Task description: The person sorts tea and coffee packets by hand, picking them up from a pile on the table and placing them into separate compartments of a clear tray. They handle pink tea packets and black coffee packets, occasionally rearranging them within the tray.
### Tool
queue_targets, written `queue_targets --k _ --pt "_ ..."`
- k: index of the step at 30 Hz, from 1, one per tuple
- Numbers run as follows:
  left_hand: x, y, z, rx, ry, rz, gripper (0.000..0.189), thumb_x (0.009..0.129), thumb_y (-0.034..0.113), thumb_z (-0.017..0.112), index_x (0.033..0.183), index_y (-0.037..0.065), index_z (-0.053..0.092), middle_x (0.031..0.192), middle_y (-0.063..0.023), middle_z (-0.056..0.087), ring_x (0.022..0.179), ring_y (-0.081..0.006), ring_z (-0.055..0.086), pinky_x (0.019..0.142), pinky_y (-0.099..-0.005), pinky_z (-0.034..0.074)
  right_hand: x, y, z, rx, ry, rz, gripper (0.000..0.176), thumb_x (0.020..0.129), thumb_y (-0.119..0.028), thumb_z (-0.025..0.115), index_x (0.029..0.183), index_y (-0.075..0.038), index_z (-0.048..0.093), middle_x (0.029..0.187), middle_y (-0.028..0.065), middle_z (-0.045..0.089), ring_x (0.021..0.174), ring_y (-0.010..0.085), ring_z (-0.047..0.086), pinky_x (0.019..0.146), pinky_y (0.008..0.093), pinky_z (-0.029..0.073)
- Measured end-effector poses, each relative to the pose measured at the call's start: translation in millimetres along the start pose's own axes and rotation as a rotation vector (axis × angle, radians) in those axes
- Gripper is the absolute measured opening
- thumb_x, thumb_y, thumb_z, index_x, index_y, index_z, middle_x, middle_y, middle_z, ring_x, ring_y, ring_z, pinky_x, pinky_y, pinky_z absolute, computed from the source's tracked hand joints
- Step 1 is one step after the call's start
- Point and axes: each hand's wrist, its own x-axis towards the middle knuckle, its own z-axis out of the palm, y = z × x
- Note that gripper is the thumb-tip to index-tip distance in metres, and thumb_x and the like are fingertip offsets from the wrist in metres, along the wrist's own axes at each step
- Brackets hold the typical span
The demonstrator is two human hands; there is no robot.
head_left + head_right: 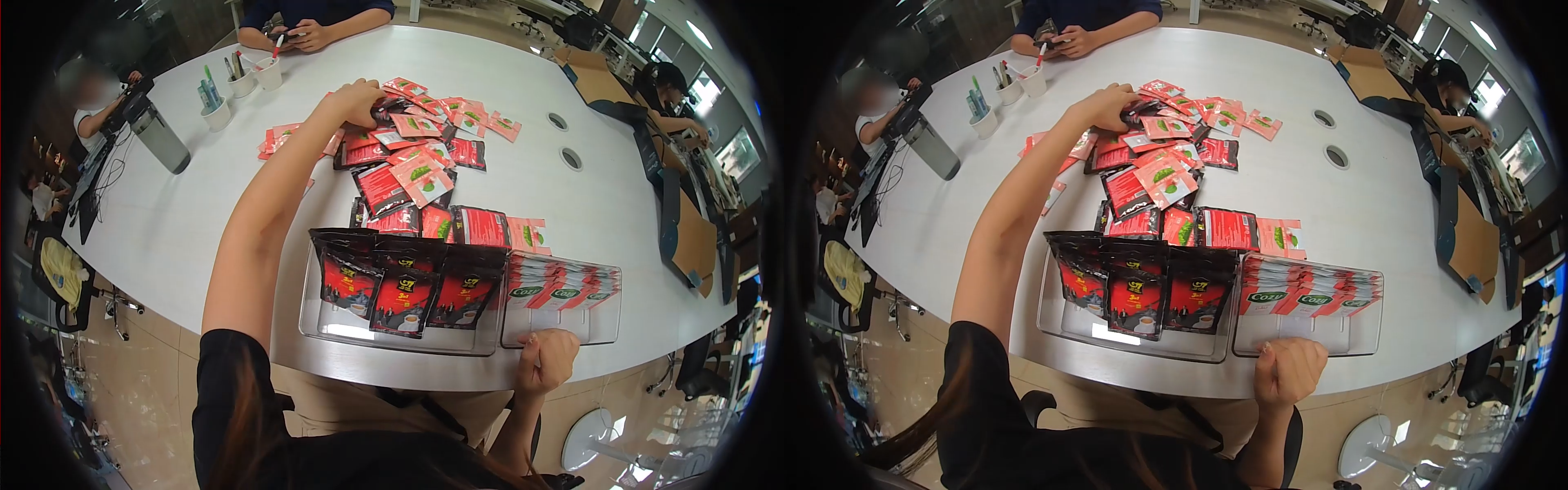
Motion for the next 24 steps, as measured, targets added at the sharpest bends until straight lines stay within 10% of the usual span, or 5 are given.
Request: queue_targets --k 8,14,24 --pt "0.8 -4.6 13.9 0.021 0.159 0.069 0.039 0.074 0.02 0.068 0.11 0.008 0.066 0.102 -0.0108 0.058 0.101 -0.0302 0.054 0.085 -0.0414 0.047 -0.7 0.1 0.4 0.0 -0.006 0.0 0.012 0.079 -0.005 0.06 0.068 -0.006 0.06 0.063 0.0036 0.058 0.06 0.0205 0.054 0.066 0.0321 0.036" --pt "-3.0 0.2 22.8 0.003 0.297 0.174 0.037 0.074 0.02 0.069 0.109 0.009 0.068 0.125 -0.009 0.057 0.116 -0.028 0.05 0.094 -0.039 0.044 -1.0 0.3 1.1 0.001 0.001 0.006 0.013 0.08 -0.005 0.06 0.067 -0.006 0.06 0.062 0.0036 0.058 0.059 0.0202 0.053 0.066 0.0318 0.036" --pt "-11.7 51.1 -18.3 -0.398 -0.012 0.004 0.038 0.085 0.028 0.062 0.113 0.003 0.063 0.107 -0.0184 0.066 0.096 -0.0336 0.063 0.087 -0.0401 0.048 2.1 -1.8 0.6 0.001 0.0 0.012 0.011 0.077 -0.004 0.061 0.066 -0.006 0.061 0.061 0.003 0.057 0.058 0.0196 0.051 0.067 0.0313 0.035"
